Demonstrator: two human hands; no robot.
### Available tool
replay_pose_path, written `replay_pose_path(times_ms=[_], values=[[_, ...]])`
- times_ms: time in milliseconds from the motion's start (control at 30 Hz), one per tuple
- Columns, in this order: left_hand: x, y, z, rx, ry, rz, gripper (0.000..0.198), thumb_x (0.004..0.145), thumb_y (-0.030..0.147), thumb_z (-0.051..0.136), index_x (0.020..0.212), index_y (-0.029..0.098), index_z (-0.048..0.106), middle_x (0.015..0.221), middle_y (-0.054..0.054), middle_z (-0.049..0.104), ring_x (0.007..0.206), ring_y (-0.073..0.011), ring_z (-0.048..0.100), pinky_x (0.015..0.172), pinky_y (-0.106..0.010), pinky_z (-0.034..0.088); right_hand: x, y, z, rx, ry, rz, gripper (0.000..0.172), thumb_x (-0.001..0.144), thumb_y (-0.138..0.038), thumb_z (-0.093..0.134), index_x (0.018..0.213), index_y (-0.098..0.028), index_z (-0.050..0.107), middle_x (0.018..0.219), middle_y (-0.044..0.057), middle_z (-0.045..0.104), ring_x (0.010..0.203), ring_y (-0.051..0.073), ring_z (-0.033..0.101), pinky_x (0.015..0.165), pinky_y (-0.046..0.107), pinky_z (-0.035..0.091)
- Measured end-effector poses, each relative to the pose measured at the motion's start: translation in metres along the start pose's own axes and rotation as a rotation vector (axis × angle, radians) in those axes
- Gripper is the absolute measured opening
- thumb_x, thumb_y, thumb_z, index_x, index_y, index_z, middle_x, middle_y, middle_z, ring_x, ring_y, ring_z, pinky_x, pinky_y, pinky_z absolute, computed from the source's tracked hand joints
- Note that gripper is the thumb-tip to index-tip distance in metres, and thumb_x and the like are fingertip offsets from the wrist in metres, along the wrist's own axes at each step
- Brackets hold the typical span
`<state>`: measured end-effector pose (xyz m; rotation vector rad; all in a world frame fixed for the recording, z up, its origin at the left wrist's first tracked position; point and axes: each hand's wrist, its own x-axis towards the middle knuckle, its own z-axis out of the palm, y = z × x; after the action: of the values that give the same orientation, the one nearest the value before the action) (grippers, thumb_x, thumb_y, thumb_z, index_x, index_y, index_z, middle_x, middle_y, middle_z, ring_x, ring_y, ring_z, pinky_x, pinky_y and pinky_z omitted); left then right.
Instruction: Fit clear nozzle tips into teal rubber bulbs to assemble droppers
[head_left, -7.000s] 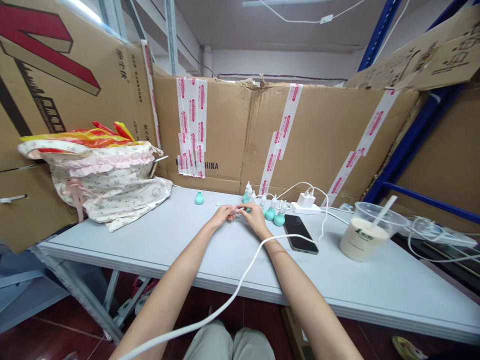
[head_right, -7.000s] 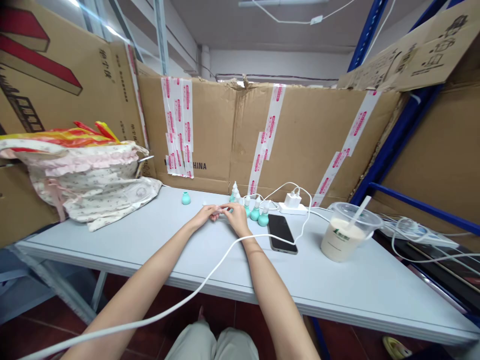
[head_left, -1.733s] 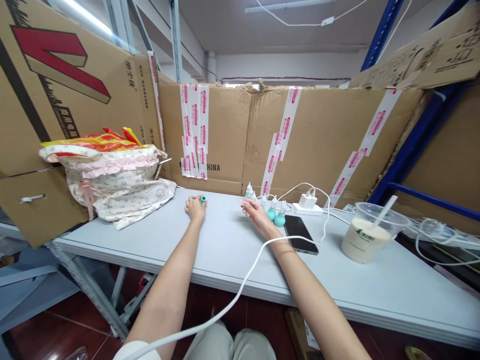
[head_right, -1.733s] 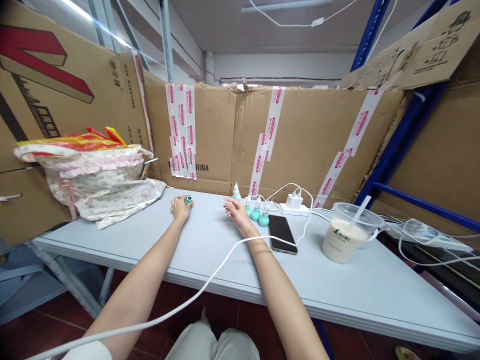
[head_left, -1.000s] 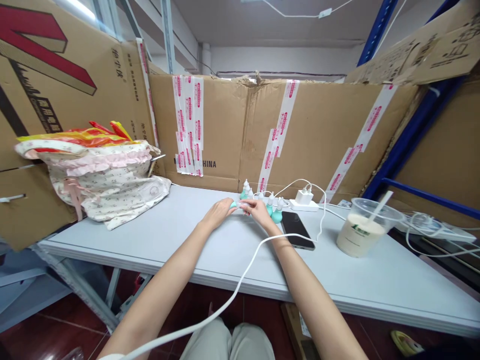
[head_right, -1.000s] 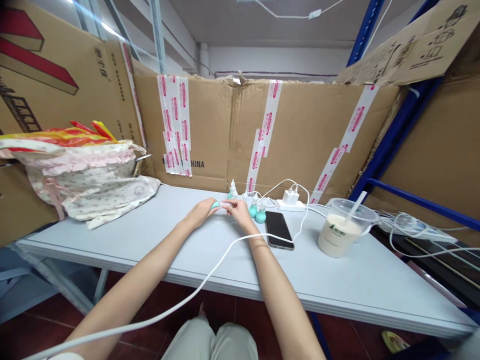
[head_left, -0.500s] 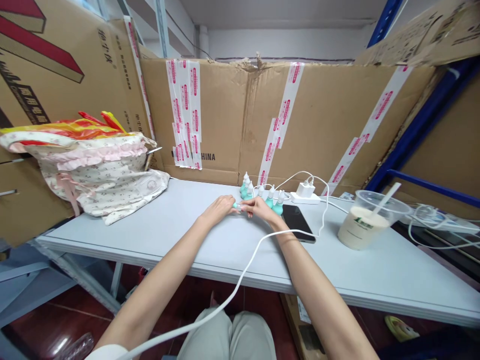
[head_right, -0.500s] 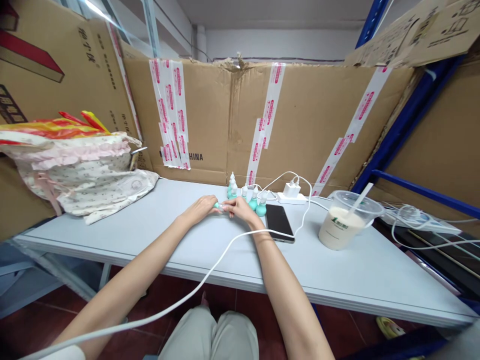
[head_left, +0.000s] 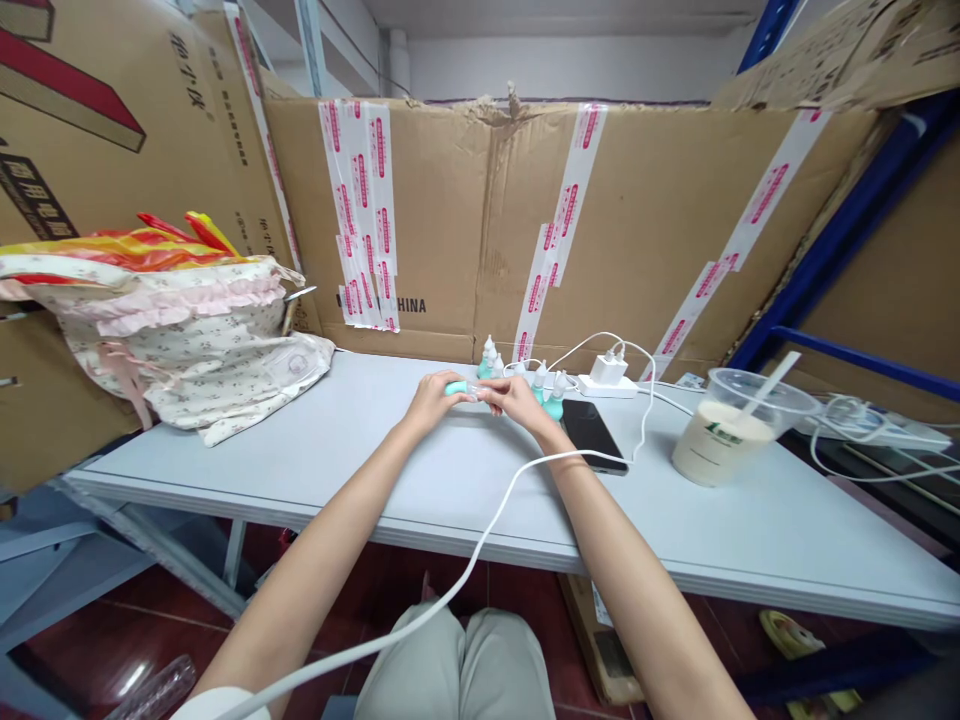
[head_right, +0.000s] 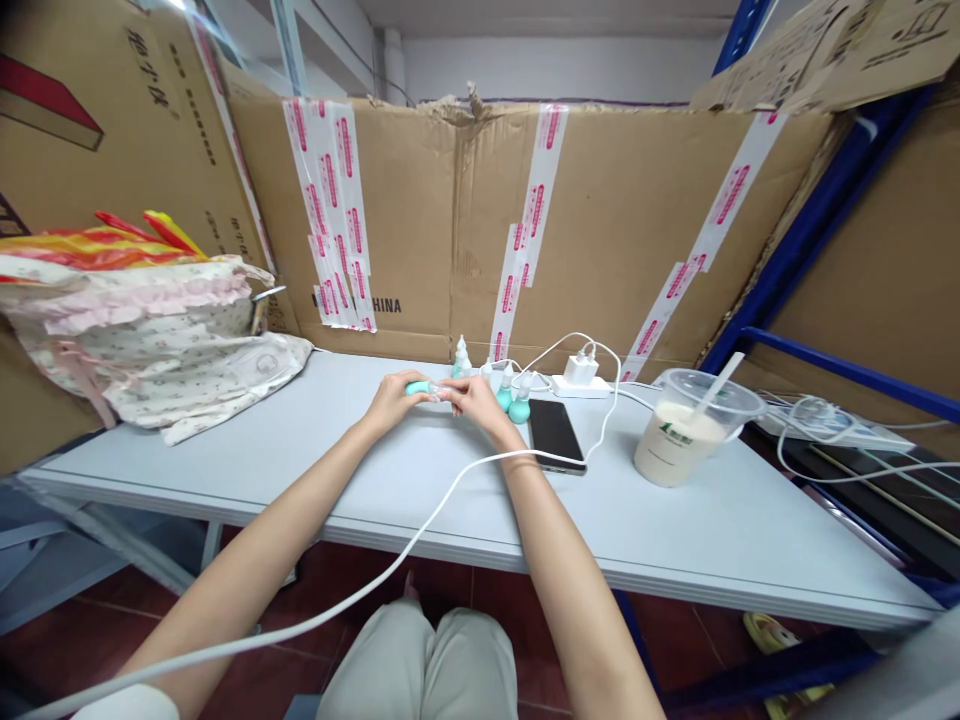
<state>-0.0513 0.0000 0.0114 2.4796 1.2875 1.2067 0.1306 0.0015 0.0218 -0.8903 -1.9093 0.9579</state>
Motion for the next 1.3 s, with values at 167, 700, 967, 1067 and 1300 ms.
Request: replay_pose_path(times_ms=[167, 700, 967, 1067, 1300], values=[[-0.004, -0.002, 0.002, 0.04, -0.089, 0.08, 0.024, 0.081, 0.037, 0.051, 0.084, 0.016, 0.063, 0.084, -0.004, 0.064, 0.081, -0.0178, 0.056, 0.075, -0.028, 0.037, 0.0, 0.008, -0.003, -0.137, -0.051, -0.024, 0.033, 0.073, -0.037, 0.059, 0.089, -0.011, 0.07, 0.04, -0.003, 0.046, 0.041, 0.008, 0.04, 0.046, 0.021, 0.032], [-0.007, 0.0, 0.011, 0.341, -0.185, 0.201, 0.032, 0.081, 0.042, 0.05, 0.097, 0.015, 0.057, 0.091, -0.007, 0.06, 0.092, -0.0205, 0.05, 0.083, -0.034, 0.03, -0.001, 0.013, -0.002, -0.109, -0.068, 0.026, 0.03, 0.07, -0.033, 0.059, 0.087, -0.01, 0.069, 0.042, -0.003, 0.048, 0.041, 0.007, 0.041, 0.046, 0.02, 0.033], [-0.005, -0.001, 0.016, 0.184, -0.117, 0.097, 0.031, 0.079, 0.041, 0.053, 0.098, 0.017, 0.059, 0.094, -0.007, 0.062, 0.095, -0.0213, 0.052, 0.087, -0.036, 0.032, 0.0, 0.009, 0.005, -0.1, -0.009, 0.061, 0.037, 0.07, -0.036, 0.06, 0.096, -0.011, 0.064, 0.054, -0.001, 0.056, 0.043, 0.008, 0.048, 0.046, 0.021, 0.039], [0.002, -0.005, 0.016, -0.044, 0.068, -0.035, 0.041, 0.078, 0.043, 0.054, 0.11, 0.018, 0.055, 0.108, -0.009, 0.06, 0.102, -0.0216, 0.051, 0.091, -0.036, 0.034, 0.0, 0.002, 0.008, -0.014, 0.148, 0.018, 0.062, 0.07, -0.041, 0.06, 0.125, -0.018, 0.042, 0.085, 0.005, 0.062, 0.052, 0.01, 0.054, 0.045, 0.021, 0.042], [0.012, -0.001, 0.032, -0.799, 0.149, -0.297, 0.069, 0.085, 0.059, 0.008, 0.111, 0.015, 0.055, 0.103, -0.01, 0.062, 0.098, -0.0189, 0.057, 0.087, -0.033, 0.043, 0.007, 0.004, 0.031, 0.069, 0.224, -0.054, 0.064, 0.072, -0.043, 0.056, 0.13, -0.022, 0.036, 0.12, 0.01, 0.051, 0.105, 0.02, 0.05, 0.07, 0.027, 0.049]])
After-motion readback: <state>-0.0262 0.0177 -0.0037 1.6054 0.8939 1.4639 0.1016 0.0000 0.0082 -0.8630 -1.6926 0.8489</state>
